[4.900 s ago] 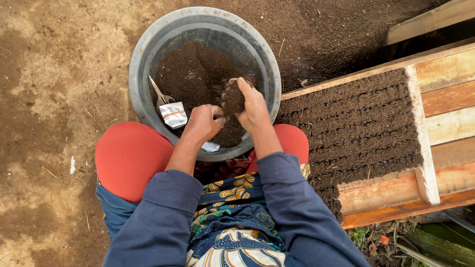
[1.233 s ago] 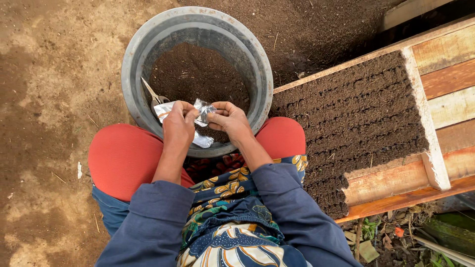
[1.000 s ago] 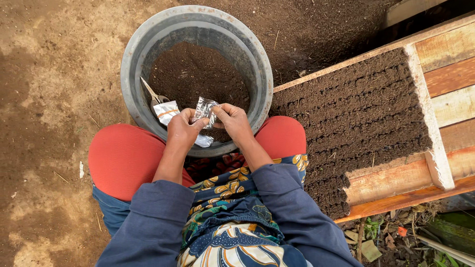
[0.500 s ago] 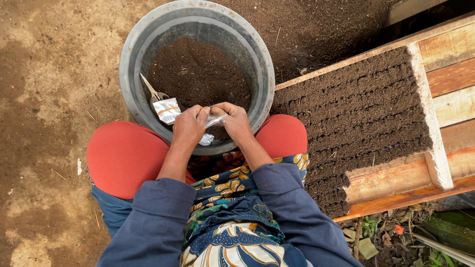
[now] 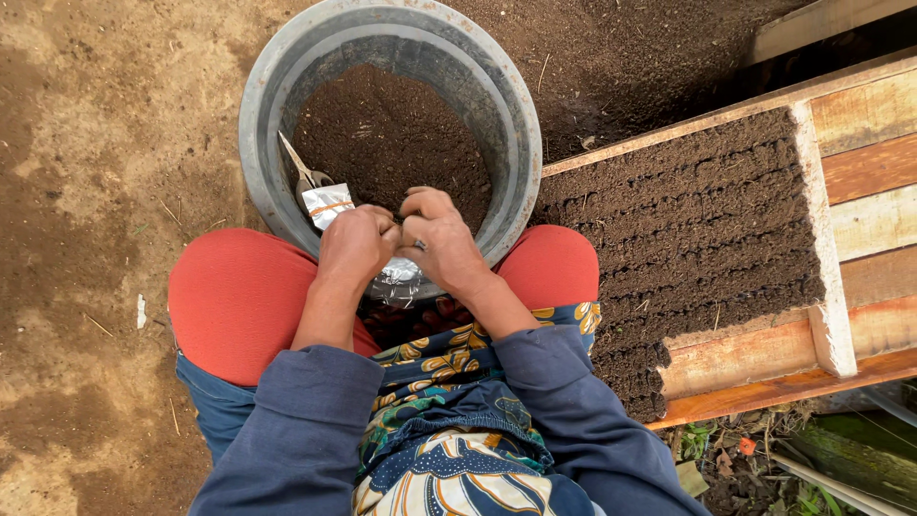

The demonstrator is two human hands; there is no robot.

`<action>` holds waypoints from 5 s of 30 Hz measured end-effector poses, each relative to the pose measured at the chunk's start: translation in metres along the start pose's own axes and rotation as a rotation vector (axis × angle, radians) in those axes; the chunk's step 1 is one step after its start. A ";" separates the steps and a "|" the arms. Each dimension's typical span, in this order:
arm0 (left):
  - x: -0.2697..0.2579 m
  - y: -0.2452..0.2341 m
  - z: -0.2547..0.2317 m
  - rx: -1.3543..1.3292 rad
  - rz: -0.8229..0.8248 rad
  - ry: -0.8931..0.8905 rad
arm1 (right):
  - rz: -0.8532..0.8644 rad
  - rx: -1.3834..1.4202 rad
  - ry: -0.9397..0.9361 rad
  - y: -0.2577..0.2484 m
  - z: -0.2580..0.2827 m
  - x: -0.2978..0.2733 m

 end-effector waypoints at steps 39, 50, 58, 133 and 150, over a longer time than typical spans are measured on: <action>-0.001 -0.017 -0.083 -0.352 0.205 0.075 | -0.089 0.349 0.482 -0.035 -0.059 0.019; 0.003 -0.032 -0.096 -0.448 0.110 0.185 | 0.349 0.061 0.450 -0.024 -0.020 0.017; -0.009 -0.023 -0.064 -0.189 0.297 -0.082 | 0.219 0.141 0.473 -0.034 -0.051 -0.001; 0.002 -0.020 0.023 -0.151 -0.095 -0.277 | -0.159 0.753 0.608 0.030 -0.116 -0.030; -0.001 0.012 -0.009 -1.079 -0.154 -0.206 | -0.306 1.286 0.801 0.036 -0.108 -0.034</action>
Point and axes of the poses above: each hand's wrist, its own x-axis towards the middle knuckle, its own y-axis out of the palm, z = x × y, the point moved 9 cm from there along x, towards the middle knuckle, and after that the axes turned 1 degree about -x, right-handed, at the moved point
